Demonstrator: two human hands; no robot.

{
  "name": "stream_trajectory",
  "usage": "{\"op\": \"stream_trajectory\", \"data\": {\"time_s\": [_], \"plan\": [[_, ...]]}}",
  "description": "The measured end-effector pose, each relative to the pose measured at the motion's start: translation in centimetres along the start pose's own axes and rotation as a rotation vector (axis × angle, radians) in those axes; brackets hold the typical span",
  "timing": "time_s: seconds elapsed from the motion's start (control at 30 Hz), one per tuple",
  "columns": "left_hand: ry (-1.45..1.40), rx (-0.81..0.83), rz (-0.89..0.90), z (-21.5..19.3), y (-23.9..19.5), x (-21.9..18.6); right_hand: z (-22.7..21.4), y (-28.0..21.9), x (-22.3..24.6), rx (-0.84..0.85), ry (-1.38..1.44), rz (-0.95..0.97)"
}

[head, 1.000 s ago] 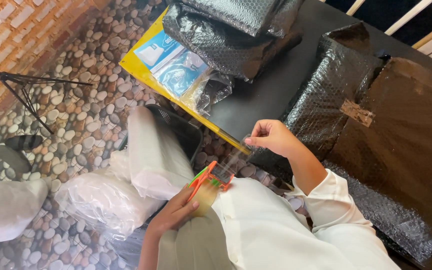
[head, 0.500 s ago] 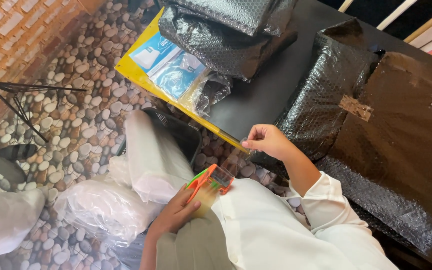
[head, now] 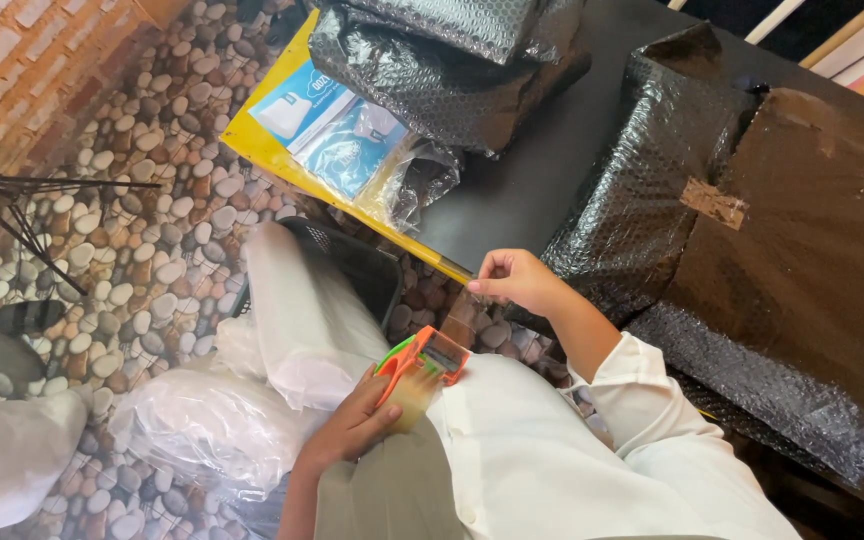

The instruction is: The person places a blue tote bag onto a sheet of bubble wrap, folds the wrap around the bag, and secures it with multiple pieces of clear packing tape. The person sits on the floor during the taping phase.

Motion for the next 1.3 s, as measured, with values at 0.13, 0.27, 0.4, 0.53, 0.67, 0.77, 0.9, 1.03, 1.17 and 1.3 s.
{"op": "stream_trajectory", "data": {"time_s": [0.13,0.27,0.4,0.53,0.67,0.77,0.9,1.03,1.17,1.3], "plan": [[-0.002,0.010,-0.109,0.8,-0.7,1.3,1.3,2.6,-6.0,0.063,0.202,0.137],[-0.013,-0.120,-0.015,1.9,-1.7,3.1,3.4,2.9,-11.7,0.234,0.429,0.374],[-0.160,-0.243,-0.057,2.7,-3.9,5.8,2.5,0.8,-11.2,-0.180,0.145,0.346],[-0.386,-0.331,-0.165,1.5,-3.7,3.3,1.0,2.8,-8.0,-0.298,-0.396,0.164],[-0.332,-0.325,-0.279,1.2,-3.5,3.6,2.4,7.3,-5.0,-0.238,-0.364,-0.046],[-0.290,-0.317,-0.333,0.3,-3.4,1.9,2.8,11.5,-4.5,-0.209,-0.382,-0.101],[-0.299,-0.344,-0.351,0.1,-4.4,2.7,2.3,16.1,-6.3,-0.191,-0.496,-0.075],[-0.414,-0.389,-0.321,-0.2,-5.0,1.9,1.7,18.8,-9.4,-0.179,-0.654,-0.017],[-0.424,-0.428,-0.488,-0.1,-5.9,2.6,2.3,18.4,-8.6,-0.274,-0.700,0.062],[-0.412,-0.422,-0.371,0.1,-5.9,4.1,3.1,18.2,-7.4,-0.348,-0.812,0.206]]}}
Point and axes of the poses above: each hand's wrist, its own y-axis towards the middle knuckle, its own z-axis out of the palm, x = y × z, the point moved 2 cm from there along y, towards the middle knuckle, and after that the axes turned 6 degrees about y, right-handed, at the moved point
